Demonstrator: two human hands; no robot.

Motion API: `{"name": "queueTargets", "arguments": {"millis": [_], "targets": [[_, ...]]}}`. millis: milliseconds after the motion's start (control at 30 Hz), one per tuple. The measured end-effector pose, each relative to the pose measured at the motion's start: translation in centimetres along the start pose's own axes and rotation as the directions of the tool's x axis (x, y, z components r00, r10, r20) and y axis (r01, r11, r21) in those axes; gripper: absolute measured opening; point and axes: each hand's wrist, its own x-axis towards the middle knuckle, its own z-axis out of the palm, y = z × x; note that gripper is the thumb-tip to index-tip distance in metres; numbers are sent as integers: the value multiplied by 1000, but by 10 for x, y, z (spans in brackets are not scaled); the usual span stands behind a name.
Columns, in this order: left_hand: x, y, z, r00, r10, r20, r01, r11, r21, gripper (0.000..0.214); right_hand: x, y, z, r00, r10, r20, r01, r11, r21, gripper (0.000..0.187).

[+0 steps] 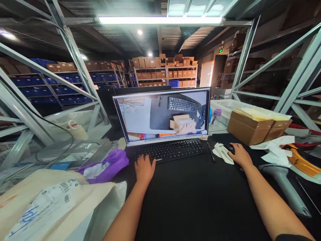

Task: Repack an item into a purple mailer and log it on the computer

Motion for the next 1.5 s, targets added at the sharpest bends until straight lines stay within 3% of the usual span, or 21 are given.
{"name": "queueTargets", "arguments": {"millis": [667, 967, 1500], "targets": [[-1, 0, -2, 1000, 6, 15, -6, 1000, 2, 52, 2, 2, 4, 1000, 6, -8, -6, 1000, 12, 59], [-2, -1, 3, 1000, 5, -28, -5, 1000, 14, 48, 6, 12, 16, 1000, -12, -19, 12, 1000, 12, 63], [-2, 2, -3, 1000, -23, 20, 23, 1000, -4, 49, 6, 7, 9, 1000, -8, -4, 8, 1000, 22, 62]]}}
